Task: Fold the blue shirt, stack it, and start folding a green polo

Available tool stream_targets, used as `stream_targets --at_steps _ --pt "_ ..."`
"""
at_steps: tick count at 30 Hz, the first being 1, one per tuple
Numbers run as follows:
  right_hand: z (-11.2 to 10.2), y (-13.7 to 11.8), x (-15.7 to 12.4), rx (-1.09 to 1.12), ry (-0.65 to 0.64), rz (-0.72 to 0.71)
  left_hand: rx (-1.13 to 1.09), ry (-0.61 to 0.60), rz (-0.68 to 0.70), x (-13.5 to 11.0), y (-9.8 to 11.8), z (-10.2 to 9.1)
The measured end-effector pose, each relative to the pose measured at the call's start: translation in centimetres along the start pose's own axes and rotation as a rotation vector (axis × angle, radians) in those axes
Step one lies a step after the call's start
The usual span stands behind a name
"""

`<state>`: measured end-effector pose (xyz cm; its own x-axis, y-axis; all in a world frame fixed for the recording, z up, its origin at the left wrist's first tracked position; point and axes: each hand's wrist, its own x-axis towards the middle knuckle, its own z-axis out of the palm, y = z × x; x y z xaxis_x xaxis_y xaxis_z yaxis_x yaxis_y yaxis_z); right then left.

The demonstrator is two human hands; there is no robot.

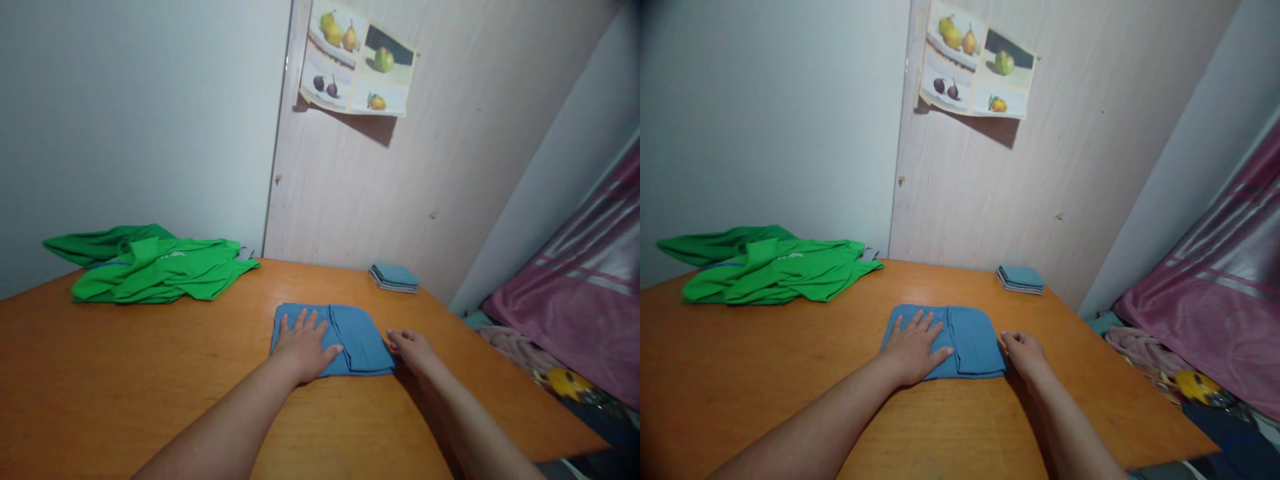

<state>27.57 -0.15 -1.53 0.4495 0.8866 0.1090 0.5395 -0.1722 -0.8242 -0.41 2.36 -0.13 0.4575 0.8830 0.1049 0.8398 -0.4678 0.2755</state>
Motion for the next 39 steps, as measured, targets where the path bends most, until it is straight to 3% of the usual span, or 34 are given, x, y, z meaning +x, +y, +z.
stream_targets --at_steps 5,9,16,22,29,34,39 --pt "-0.3 -0.5 -1.7 -0.162 -0.120 0.066 0.000 0.017 0.000 0.0 0.0 -0.1" --pt "0.1 -0.9 -2.2 -0.149 -0.158 0.066 0.006 0.032 -0.004 0.0 0.0 0.0" --pt "0.8 -0.8 -1.8 -0.087 -0.070 0.027 0.008 0.028 -0.006 0.1 -0.1 0.3" --pt "1.5 -1.4 -2.3 0.002 0.024 0.002 -0.089 0.009 0.036 -0.4 0.0 -0.6" --pt "2.4 -2.6 -2.9 0.211 0.012 -0.097 -0.283 0.000 0.039 -0.6 0.3 -1.5" --pt "2.3 -4.8 -3.5 0.020 0.123 -0.212 -0.426 -0.015 0.003 0.1 -0.1 -1.5" --pt "3.3 -8.5 -5.4 -0.183 0.177 -0.409 -0.661 0.033 -0.080 0.5 0.0 -1.9"
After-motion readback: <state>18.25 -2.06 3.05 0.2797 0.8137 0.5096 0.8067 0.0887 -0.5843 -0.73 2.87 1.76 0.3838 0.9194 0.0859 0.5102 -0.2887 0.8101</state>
